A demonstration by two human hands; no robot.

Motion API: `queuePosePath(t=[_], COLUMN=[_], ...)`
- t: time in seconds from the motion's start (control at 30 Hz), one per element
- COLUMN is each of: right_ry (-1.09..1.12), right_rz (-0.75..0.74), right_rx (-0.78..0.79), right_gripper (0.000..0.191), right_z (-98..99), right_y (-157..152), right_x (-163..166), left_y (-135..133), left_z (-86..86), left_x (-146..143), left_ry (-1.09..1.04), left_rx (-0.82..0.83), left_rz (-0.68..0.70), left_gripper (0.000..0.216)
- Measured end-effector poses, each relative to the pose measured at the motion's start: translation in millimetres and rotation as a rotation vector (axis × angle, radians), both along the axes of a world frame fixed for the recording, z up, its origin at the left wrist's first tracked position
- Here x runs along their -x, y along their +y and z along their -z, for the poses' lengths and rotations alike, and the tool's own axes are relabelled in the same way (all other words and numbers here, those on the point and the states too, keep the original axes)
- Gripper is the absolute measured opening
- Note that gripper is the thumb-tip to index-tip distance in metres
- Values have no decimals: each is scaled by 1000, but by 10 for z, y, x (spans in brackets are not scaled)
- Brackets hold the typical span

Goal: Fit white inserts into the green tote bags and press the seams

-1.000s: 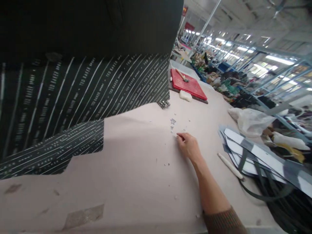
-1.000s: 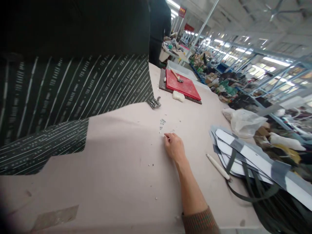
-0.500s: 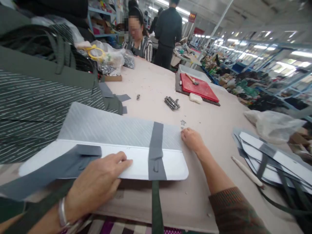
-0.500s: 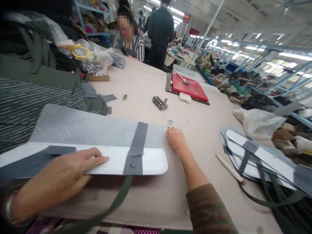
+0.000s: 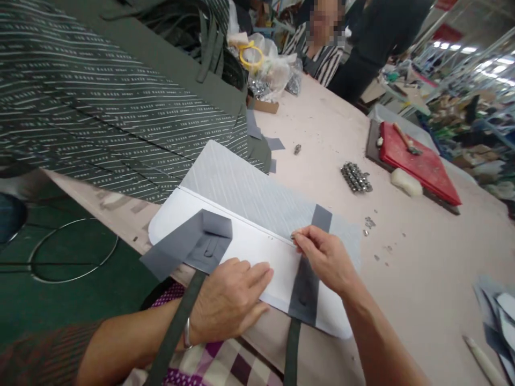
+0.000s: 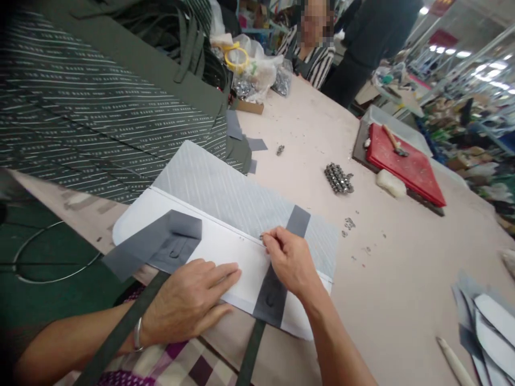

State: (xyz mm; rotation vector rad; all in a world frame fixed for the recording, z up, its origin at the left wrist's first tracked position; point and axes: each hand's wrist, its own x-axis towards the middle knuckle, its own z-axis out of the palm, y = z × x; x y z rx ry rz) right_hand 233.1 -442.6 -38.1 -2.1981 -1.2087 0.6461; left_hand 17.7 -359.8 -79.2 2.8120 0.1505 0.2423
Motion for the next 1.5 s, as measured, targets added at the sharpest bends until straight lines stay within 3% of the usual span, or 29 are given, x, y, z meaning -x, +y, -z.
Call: queuePosePath(t=[0.13,0.43,0.87,1.2,1.3,1.37,1.5], right_ry=[-10,-247,-300,-350,-285,-246,-363], right_rz=[-52,-160,15,21,40,60,24], right_rx=[40,129,160,241,211,154,5], right_gripper=[27,20,18,22,11,13,14], right_z=[107,160,190,176,208,254,270], right_y=[213,320,346,351,344,342,282], right_x=[179,259,395,405,391,381,471], left_y=[34,73,59,53,53,61,34], left_z=[40,38,51,49,58,64,32], left_x=[6,0,-2,19,13,-2,15], left_ry=[-35,-66,-54,-68,-54,-46,-102], left_rx=[7,73,78,68,60,43,20], left_rz=[31,36,24,36,20,22,17], left_gripper=[40,33,30,30,33,34,34])
